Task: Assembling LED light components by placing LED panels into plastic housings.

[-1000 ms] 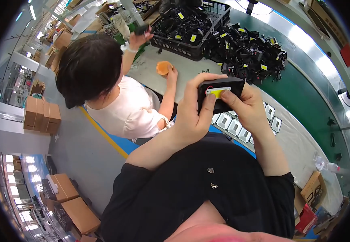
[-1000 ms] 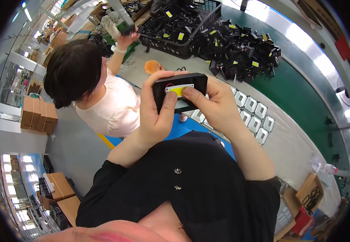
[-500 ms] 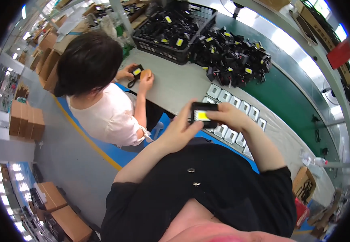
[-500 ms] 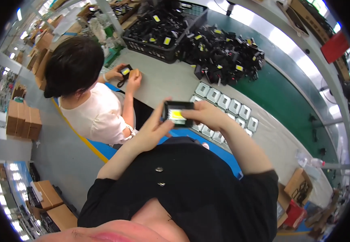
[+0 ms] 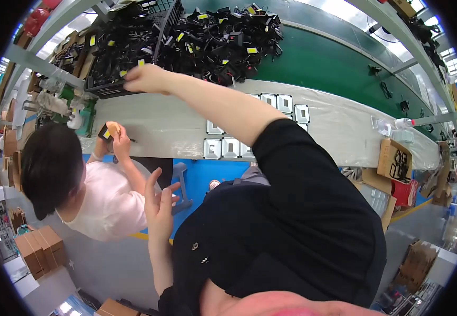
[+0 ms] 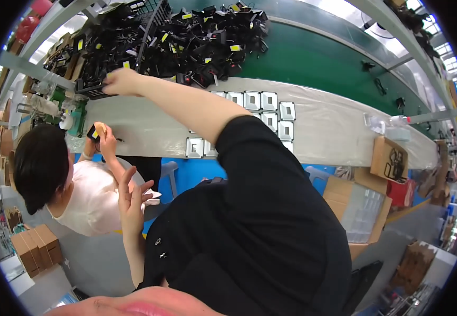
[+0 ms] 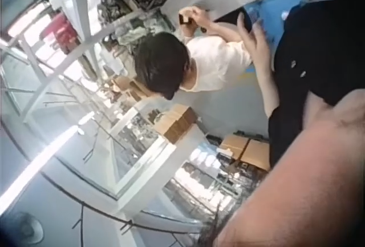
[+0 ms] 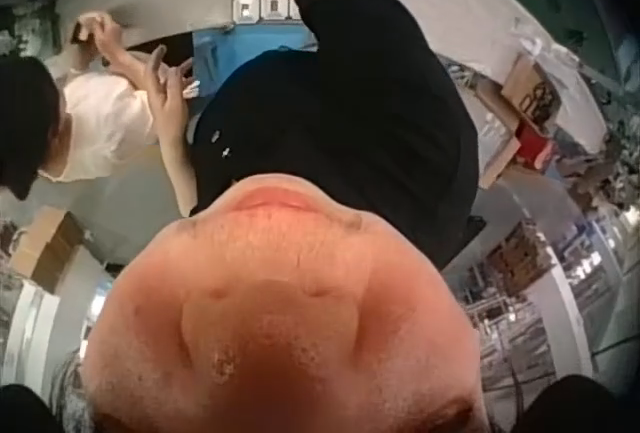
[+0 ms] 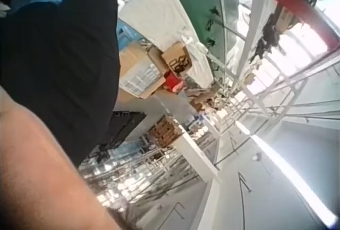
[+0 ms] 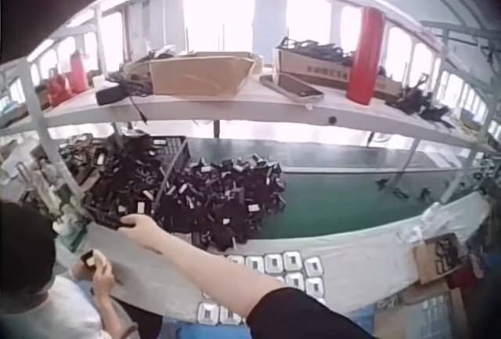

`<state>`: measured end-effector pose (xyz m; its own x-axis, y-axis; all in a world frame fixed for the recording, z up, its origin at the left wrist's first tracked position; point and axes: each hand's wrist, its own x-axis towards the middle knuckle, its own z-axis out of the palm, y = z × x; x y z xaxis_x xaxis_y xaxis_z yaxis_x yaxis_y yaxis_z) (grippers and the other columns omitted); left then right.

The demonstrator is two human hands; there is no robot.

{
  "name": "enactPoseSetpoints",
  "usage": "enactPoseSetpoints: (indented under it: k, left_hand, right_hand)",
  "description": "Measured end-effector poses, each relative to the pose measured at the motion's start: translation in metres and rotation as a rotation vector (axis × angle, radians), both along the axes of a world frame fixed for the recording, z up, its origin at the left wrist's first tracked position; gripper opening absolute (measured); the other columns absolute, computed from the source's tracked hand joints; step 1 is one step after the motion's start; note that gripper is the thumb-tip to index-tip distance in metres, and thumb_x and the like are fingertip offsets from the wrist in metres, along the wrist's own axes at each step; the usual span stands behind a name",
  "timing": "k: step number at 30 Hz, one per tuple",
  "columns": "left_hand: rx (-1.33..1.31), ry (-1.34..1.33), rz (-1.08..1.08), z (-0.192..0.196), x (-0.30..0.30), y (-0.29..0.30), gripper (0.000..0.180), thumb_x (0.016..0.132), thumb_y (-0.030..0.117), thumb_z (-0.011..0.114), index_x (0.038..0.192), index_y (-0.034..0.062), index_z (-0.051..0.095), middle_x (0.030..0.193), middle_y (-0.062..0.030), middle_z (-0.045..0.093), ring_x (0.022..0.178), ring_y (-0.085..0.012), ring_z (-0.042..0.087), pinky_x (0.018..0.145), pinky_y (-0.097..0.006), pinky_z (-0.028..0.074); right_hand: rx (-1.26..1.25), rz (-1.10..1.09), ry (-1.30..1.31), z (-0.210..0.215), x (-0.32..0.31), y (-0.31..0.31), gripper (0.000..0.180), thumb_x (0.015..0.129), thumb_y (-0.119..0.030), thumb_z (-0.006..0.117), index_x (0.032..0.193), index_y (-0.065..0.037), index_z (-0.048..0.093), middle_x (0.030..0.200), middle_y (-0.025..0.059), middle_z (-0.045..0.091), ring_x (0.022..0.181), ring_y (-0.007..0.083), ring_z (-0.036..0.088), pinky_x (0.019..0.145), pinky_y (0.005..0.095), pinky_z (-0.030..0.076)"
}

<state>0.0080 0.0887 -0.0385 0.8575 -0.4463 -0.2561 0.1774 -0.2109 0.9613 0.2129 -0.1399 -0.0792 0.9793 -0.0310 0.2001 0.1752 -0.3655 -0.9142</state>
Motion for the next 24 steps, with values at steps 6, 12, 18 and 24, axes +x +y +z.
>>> enactPoseSetpoints:
  k: [6,12,18,24]
  left_hand:
    - [0.07,0.183,-0.051,-0.027,-0.005,-0.027,0.035,0.091,0.009,0.046,0.125,0.0025,0.043,0.121,-0.01,0.049,0.097,-0.0168,0.058,0.072,-0.023,0.045]
    - [0.158,0.306,-0.063,-0.051,-0.015,-0.074,0.033,0.091,0.01,0.045,0.124,0.0036,0.043,0.12,-0.0091,0.05,0.099,-0.0163,0.056,0.075,-0.024,0.044]
    - [0.212,0.35,-0.072,-0.063,-0.022,-0.123,0.033,0.091,0.009,0.048,0.123,0.003,0.044,0.119,-0.0073,0.051,0.099,-0.0144,0.055,0.077,-0.023,0.043]
    - [0.278,0.34,-0.105,-0.065,-0.023,-0.154,0.032,0.091,0.009,0.048,0.122,0.0025,0.044,0.118,-0.0065,0.052,0.098,-0.0139,0.056,0.077,-0.023,0.043]
  right_hand:
    - [-0.172,-0.737,0.246,-0.15,-0.109,-0.247,0.029,0.072,-0.021,0.057,0.098,-0.013,0.068,0.1,0.0074,0.065,0.094,0.0217,0.062,0.083,0.0314,0.048]
    - [-0.348,-1.067,0.599,-0.183,-0.139,-0.415,0.065,0.073,-0.031,0.062,0.129,-0.007,0.04,0.126,0.0219,0.046,0.116,0.0348,0.046,0.096,0.0394,0.04]
    - [-0.176,-1.046,0.626,-0.198,-0.08,-0.456,0.094,0.067,-0.039,0.071,0.139,-0.007,0.021,0.13,0.0216,0.042,0.12,0.0339,0.043,0.097,0.0372,0.039]
    - [-0.318,-1.199,0.358,-0.276,-0.084,-0.507,0.032,0.082,-0.036,0.056,0.075,-0.007,0.068,0.064,0.0046,0.064,0.058,0.0174,0.06,0.061,0.0324,0.046]
